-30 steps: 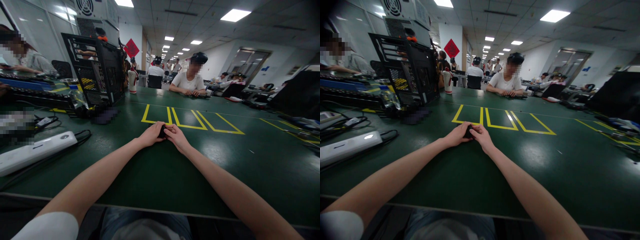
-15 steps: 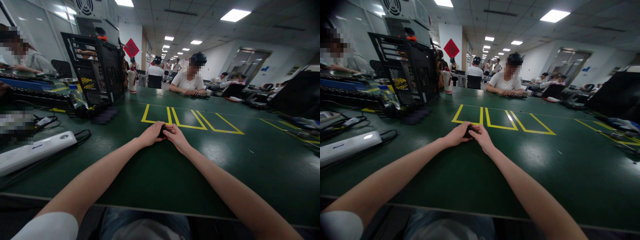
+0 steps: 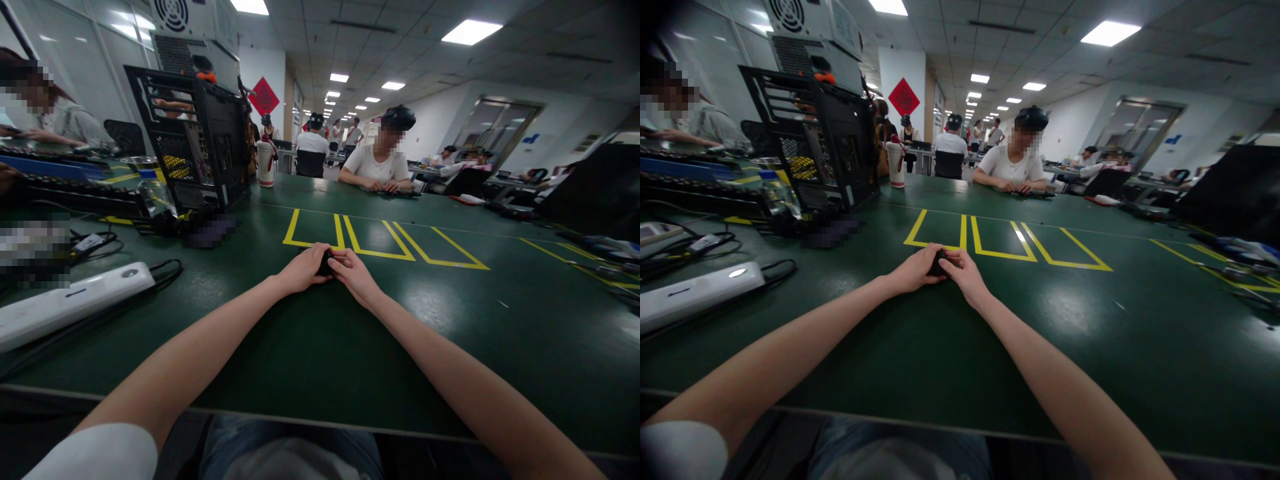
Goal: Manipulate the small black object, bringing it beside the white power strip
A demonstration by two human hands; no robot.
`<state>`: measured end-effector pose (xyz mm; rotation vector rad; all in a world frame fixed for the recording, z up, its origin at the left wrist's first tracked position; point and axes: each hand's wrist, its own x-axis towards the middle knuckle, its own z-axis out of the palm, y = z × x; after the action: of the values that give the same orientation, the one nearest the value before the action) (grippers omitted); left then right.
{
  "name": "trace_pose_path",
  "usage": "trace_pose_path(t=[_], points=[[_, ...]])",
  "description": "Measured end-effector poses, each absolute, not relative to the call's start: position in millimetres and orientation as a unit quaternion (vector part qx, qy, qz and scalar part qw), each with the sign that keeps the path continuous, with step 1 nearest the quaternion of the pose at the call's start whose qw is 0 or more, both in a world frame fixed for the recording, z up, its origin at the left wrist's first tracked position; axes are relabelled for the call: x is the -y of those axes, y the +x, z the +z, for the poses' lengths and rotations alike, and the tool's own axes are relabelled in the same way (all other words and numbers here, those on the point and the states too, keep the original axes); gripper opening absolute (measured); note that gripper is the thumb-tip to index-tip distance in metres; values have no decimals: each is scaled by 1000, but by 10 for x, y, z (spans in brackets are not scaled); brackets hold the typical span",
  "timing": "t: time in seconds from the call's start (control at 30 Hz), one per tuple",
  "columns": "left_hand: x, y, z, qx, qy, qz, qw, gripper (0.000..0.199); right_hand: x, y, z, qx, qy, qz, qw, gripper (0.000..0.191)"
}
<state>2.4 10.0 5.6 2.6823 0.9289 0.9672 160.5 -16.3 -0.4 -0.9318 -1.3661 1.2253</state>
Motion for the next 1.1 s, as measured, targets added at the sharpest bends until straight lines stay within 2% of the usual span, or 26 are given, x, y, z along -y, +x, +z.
trace_pose_path(t=[0.2, 0.37, 0.53, 0.87, 1.1], points=[[-98, 19, 57, -314, 892, 318, 68, 60, 116, 1616, -10, 553, -411, 522, 503, 34], [-112, 18, 54, -310, 895, 314, 68, 62, 154, 1614, -2, 582, -371, 507, 516, 38], [-117, 28, 44, -311, 893, 318, 63, 62, 166, 1601, -15, 580, -409, 486, 509, 29], [-95, 10, 68, -315, 895, 309, 62, 60, 153, 1598, -8, 601, -385, 477, 513, 36], [-89, 20, 76, -317, 894, 310, 66, 60, 200, 1582, 13, 608, -412, 441, 515, 27]])
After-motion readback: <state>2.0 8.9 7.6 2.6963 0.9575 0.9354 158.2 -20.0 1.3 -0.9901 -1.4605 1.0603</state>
